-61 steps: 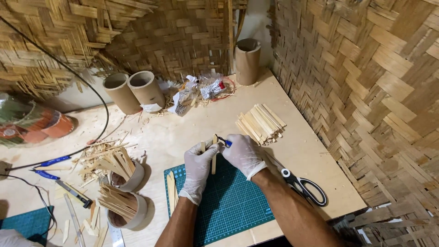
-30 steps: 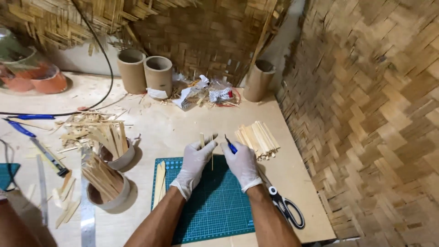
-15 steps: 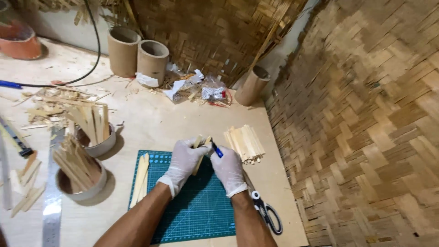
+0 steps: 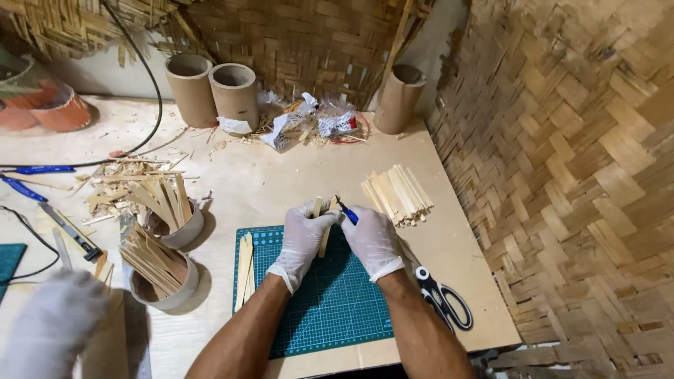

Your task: Trimming small wooden sticks to size using hand-held cutters on a workbench.

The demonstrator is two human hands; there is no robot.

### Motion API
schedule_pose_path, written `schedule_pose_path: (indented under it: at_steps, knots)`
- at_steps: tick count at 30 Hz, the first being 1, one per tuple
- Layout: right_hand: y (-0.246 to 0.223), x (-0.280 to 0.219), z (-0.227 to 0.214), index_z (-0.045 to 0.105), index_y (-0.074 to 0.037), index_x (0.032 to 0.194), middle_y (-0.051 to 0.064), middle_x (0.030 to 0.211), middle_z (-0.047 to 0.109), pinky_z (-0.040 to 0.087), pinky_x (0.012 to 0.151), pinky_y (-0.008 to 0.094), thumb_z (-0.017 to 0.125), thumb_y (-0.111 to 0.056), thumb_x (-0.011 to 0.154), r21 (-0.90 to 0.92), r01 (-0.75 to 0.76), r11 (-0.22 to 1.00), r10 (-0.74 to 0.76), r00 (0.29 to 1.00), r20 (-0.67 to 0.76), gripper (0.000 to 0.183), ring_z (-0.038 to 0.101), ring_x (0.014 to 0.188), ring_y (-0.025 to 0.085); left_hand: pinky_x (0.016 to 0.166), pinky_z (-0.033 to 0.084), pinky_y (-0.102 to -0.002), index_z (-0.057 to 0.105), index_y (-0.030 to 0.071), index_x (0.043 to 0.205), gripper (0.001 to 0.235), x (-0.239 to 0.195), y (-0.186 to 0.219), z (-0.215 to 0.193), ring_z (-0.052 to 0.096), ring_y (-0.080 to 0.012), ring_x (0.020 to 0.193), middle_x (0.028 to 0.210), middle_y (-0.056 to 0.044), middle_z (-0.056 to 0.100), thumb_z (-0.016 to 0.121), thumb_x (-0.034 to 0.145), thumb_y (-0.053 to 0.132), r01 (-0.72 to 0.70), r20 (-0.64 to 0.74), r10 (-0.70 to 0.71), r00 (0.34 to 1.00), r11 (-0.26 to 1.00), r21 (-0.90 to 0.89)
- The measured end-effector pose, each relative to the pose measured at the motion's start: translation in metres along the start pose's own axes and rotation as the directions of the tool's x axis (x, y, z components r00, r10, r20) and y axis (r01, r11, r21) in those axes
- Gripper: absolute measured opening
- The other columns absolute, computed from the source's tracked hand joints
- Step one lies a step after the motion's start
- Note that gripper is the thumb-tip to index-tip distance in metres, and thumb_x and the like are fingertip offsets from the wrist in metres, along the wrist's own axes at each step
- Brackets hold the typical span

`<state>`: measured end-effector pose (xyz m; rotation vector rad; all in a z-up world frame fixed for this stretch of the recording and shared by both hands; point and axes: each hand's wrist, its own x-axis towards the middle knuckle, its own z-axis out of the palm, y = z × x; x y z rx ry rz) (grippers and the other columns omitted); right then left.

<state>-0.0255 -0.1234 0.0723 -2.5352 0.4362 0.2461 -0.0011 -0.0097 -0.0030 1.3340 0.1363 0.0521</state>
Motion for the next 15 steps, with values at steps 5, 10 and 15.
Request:
schedule_pose_path:
  at_steps: [5, 10, 15]
  knots:
    - [-0.007, -0.009, -0.011, 0.077, -0.024, 0.108, 0.009, 0.101, 0.078, 0.058, 0.092, 0.050, 0.058, -0.052, 0.094, -0.017, 0.026, 1.000, -0.025, 0.999, 0.028, 0.037, 0.073, 0.106, 0.036, 0.064, 0.043, -0.026, 0.080, 0.008, 0.082, 0.010, -0.006, 0.011, 0.000, 0.055, -0.0117, 0.071, 0.073, -0.003, 0.068, 0.085, 0.074, 0.005, 0.039, 0.006, -0.039, 0.999, 0.999, 0.010]
    - [-0.004, -0.008, -0.013, 0.075, -0.024, 0.110, 0.010, 0.105, 0.078, 0.057, 0.096, 0.051, 0.058, -0.050, 0.096, -0.025, 0.047, 0.999, -0.046, 0.998, 0.044, 0.035, 0.072, 0.110, 0.036, 0.067, 0.043, -0.026, 0.081, 0.006, 0.087, 0.014, -0.013, 0.024, 0.003, 0.055, -0.0116, 0.073, 0.077, -0.002, 0.069, 0.086, 0.074, 0.007, 0.051, -0.014, -0.051, 0.999, 0.999, 0.007]
    - [-0.009, -0.014, -0.020, 0.077, -0.023, 0.103, 0.010, 0.103, 0.078, 0.057, 0.096, 0.050, 0.060, -0.051, 0.091, -0.021, 0.058, 0.998, -0.057, 0.998, 0.037, 0.034, 0.072, 0.110, 0.037, 0.069, 0.047, -0.027, 0.082, 0.007, 0.094, 0.021, -0.009, 0.019, 0.002, 0.059, -0.0120, 0.075, 0.079, -0.004, 0.072, 0.088, 0.074, 0.010, 0.096, -0.003, -0.096, 0.995, 0.995, 0.001]
